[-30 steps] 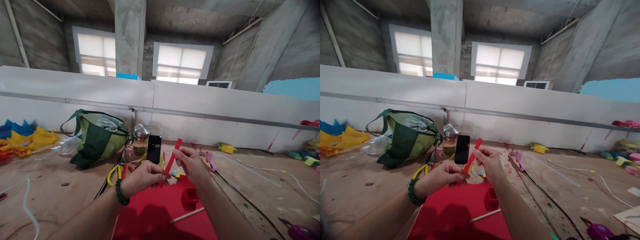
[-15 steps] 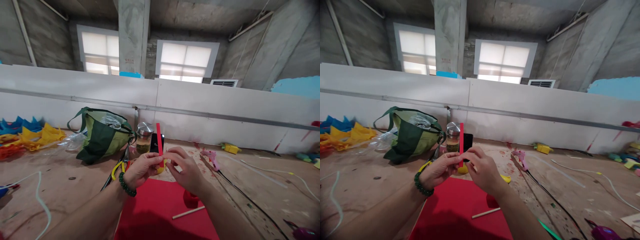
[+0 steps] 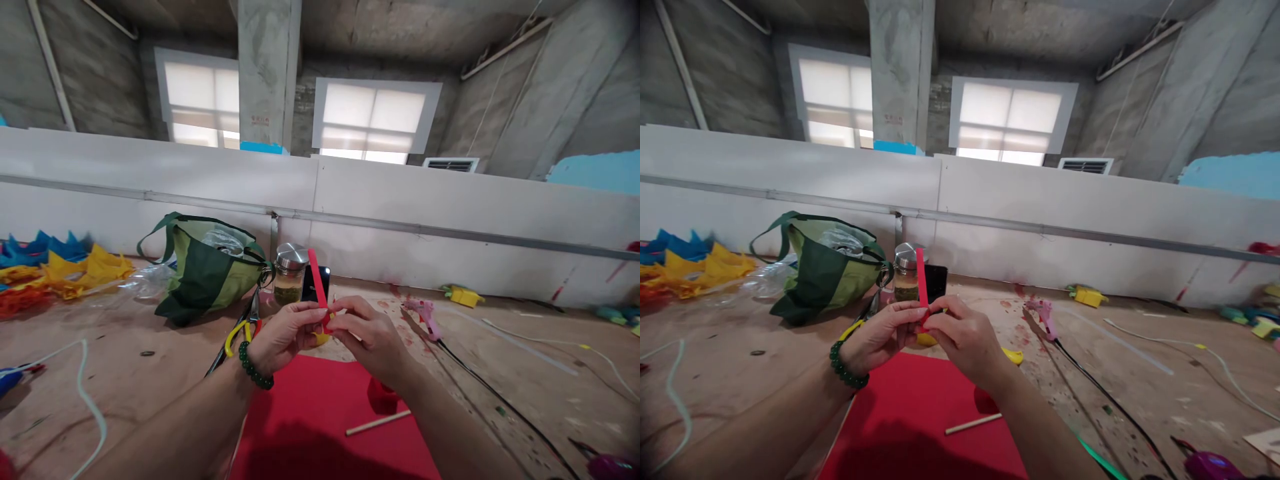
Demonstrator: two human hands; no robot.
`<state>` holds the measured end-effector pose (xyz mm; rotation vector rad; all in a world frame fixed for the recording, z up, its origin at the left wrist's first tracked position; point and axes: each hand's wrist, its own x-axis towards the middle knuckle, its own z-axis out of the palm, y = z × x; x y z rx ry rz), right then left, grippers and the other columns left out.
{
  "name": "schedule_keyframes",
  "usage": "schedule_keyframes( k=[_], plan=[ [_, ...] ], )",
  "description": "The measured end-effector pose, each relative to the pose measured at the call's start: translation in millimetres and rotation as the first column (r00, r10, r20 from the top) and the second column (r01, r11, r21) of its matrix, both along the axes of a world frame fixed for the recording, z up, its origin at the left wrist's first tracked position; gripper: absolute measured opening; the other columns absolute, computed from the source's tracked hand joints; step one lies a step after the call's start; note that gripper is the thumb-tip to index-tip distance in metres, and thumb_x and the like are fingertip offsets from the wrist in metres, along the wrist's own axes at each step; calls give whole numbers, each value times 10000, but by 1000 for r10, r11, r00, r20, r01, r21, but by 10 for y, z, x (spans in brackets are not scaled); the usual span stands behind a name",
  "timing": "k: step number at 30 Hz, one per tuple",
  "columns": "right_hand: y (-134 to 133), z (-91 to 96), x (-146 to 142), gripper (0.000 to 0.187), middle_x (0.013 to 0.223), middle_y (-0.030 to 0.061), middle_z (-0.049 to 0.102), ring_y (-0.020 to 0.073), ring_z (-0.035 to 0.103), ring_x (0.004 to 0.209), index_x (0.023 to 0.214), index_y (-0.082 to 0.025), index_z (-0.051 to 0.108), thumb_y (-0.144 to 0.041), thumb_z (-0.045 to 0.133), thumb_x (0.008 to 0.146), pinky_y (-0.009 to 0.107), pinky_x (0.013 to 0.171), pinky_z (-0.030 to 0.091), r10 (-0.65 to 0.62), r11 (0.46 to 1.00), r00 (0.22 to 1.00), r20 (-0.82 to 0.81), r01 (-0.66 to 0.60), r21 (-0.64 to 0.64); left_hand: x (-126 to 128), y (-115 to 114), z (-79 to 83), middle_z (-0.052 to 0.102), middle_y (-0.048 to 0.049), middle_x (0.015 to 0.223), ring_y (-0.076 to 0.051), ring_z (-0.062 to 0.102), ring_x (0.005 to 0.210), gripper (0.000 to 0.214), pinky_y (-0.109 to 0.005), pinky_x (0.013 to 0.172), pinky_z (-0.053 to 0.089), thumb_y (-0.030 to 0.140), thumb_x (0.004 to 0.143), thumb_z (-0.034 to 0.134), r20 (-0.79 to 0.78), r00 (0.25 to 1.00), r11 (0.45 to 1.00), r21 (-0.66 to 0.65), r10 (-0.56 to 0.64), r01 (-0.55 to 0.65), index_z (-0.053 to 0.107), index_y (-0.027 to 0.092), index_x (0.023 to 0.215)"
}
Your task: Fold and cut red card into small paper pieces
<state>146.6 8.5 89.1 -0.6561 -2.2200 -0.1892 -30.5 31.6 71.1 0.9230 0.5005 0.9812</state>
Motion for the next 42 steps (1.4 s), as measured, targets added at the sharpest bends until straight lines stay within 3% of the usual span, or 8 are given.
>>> schedule_keyframes(
  k=[14,17,23,28,32,35,39,42],
  plan=[
    [-26,11,-1,230,1053,62,610,145,625,914,943,-243,677,-106,507,871,258,756,528,61,997,997,-38,-63,-40,-40,14,36,601,19,646,-35,503,522,262,-138,483,390,261,619,817,-22,991,991,15,132,-131,699,116,803],
    [-32,8,4,263,1098,70,607,146,620,948,1030,-254,661,-108,500,881,258,769,529,41,999,999,-33,-42,-11,-31,-6,44,590,17,623,-29,485,506,263,-136,470,369,280,621,817,-32,993,992,58,115,-113,693,101,769],
    [-44,46,8,274,1109,52,658,154,624,990,1021,-250,670,-94,491,884,288,845,520,89,996,996,18,-89,16,-12,-69,87,579,10,614,-55,494,506,252,-169,467,387,282,612,814,-37,998,998,52,46,-44,689,107,742],
    [-57,67,-31,256,1040,48,703,146,650,957,998,-242,677,-113,483,891,276,828,531,130,992,991,17,-130,-3,-28,-14,76,586,10,616,-36,483,506,301,-135,444,339,286,590,830,-30,989,989,44,142,-141,708,106,798],
    [-81,52,-75,213,938,40,723,144,668,868,953,-242,684,-146,504,892,256,754,529,120,982,992,-47,-125,-143,-21,9,68,615,-2,665,-44,482,517,363,-150,440,322,299,549,842,-53,971,972,44,234,-232,715,116,835],
    [-107,30,-103,112,808,12,709,129,653,739,862,-228,675,-192,569,868,227,672,506,53,943,987,-152,-99,-316,-14,-2,64,598,12,635,-43,453,509,326,-157,451,313,317,576,820,-103,950,953,110,294,-283,722,129,823],
    [-123,8,-132,118,647,-21,611,97,570,538,783,-207,622,-264,560,866,197,499,444,-62,873,958,-281,-84,-480,5,-50,51,613,0,646,-72,485,558,222,-177,520,361,319,658,750,-180,946,939,267,269,-216,711,136,776],
    [-111,11,-154,186,561,-45,537,73,501,424,754,-194,606,-324,537,868,184,419,398,-139,801,915,-380,-121,-586,28,-95,55,638,-19,699,-119,537,648,174,-213,610,414,295,692,699,-217,935,892,418,281,-171,710,132,752]
  ],
)
